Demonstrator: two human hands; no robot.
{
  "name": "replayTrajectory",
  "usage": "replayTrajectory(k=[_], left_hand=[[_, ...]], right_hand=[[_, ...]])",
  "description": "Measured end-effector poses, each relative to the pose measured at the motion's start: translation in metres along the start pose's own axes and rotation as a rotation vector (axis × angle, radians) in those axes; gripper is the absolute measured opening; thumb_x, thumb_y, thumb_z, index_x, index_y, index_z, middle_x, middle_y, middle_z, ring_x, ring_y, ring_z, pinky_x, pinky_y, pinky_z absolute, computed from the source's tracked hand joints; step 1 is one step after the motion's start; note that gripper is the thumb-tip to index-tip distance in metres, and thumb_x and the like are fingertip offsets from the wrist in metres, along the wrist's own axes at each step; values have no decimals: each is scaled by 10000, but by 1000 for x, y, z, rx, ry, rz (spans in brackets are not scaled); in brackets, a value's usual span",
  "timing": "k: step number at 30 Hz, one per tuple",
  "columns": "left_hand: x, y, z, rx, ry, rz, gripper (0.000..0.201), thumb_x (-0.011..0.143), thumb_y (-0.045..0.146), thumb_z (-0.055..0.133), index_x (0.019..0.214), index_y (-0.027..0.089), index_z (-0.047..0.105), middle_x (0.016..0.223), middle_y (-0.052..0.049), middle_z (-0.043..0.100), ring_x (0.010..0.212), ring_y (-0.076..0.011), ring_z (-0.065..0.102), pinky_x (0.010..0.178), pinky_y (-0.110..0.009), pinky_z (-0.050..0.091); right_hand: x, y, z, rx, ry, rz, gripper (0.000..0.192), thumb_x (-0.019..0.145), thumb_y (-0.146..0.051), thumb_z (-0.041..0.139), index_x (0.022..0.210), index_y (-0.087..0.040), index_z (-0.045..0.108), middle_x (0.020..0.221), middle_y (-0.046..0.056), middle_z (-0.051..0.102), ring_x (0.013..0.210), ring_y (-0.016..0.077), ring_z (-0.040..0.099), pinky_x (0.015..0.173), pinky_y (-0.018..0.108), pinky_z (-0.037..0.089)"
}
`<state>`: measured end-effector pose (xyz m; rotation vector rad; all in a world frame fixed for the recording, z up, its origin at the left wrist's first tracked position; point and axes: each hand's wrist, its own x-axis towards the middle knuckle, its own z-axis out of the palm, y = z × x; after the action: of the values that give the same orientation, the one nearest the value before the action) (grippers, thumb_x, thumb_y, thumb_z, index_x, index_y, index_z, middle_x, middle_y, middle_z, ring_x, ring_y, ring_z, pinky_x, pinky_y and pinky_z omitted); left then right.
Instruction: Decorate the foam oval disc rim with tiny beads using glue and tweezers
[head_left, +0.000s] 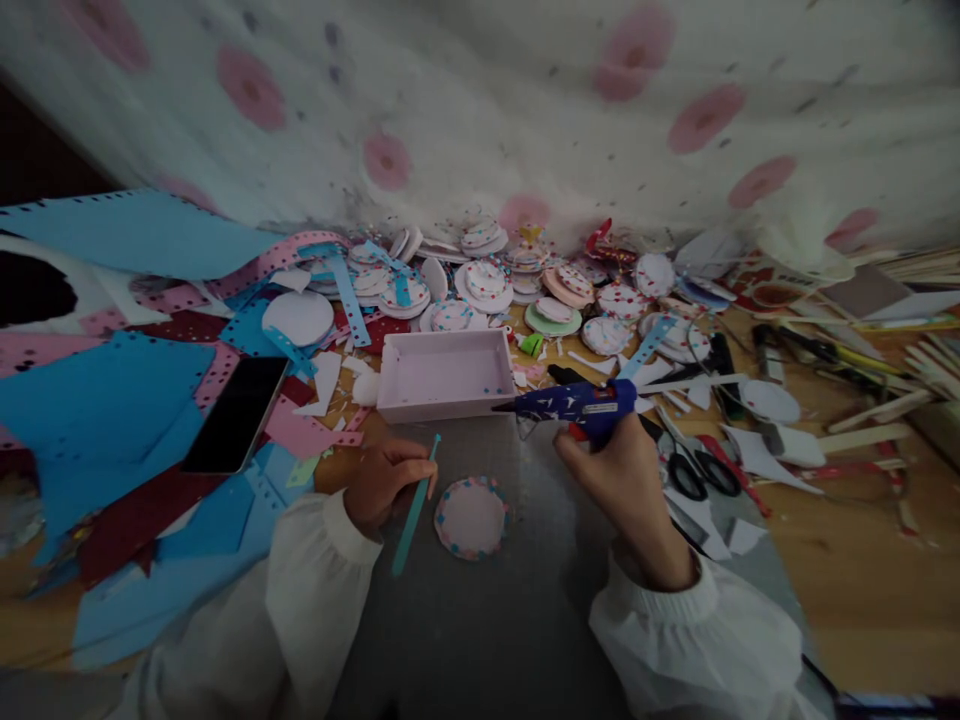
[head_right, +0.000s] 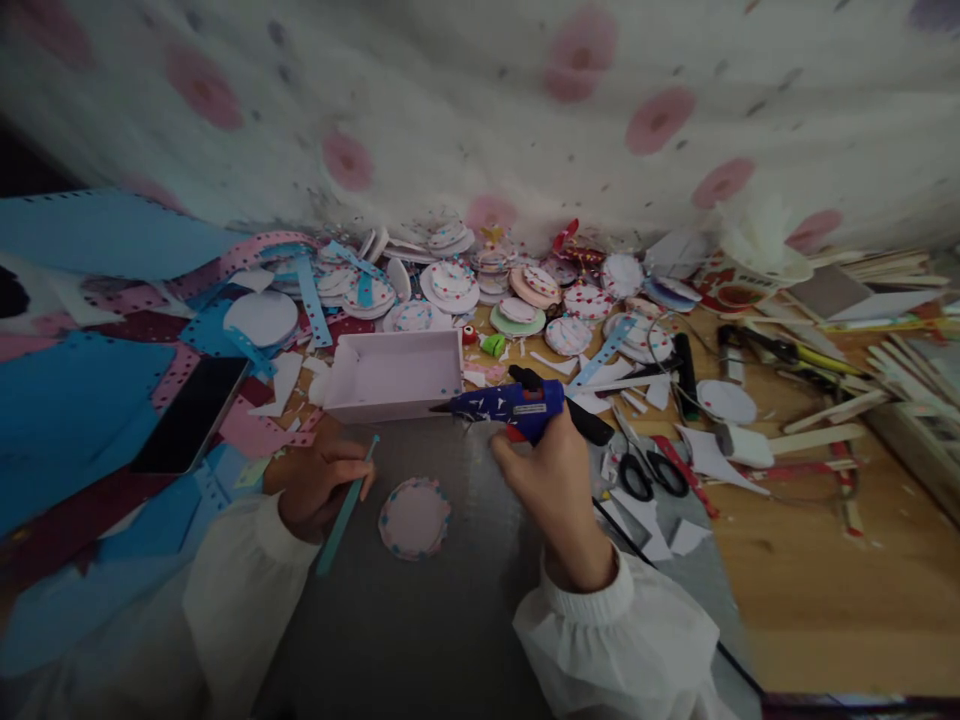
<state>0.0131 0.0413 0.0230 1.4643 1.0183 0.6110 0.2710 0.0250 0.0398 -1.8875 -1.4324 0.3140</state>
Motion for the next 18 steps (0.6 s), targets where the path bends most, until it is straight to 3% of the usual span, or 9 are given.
replayTrajectory(k=[3,6,18], left_hand=[[-1,-1,2,-156,1,-117,328,759,348,552,488,162,559,329,43,378,286,-62,296,309,-189,193],[-2,-4,3,-259,10,-192,312,718,340,602,471,160,534,342,52,385,291,-50,277,310,-182,165],[0,-8,-3,-48,-81,-87,354,772,323,577,468,152,513,363,42,416,328,-60,356,328,-175,222]], right_hand=[[-5,-8,4,172,-78,-25,340,645,-311,652,947,-223,525,671,-16,600,571,167,556,543,292,450],[-12,-10,12,209,-121,-129,318,641,-241,642,939,-229,533,796,16,641,670,178,590,602,302,477],[-18,-8,20,154,-78,-182,258,637,-173,567,880,-236,507,793,24,607,724,204,578,624,325,470]])
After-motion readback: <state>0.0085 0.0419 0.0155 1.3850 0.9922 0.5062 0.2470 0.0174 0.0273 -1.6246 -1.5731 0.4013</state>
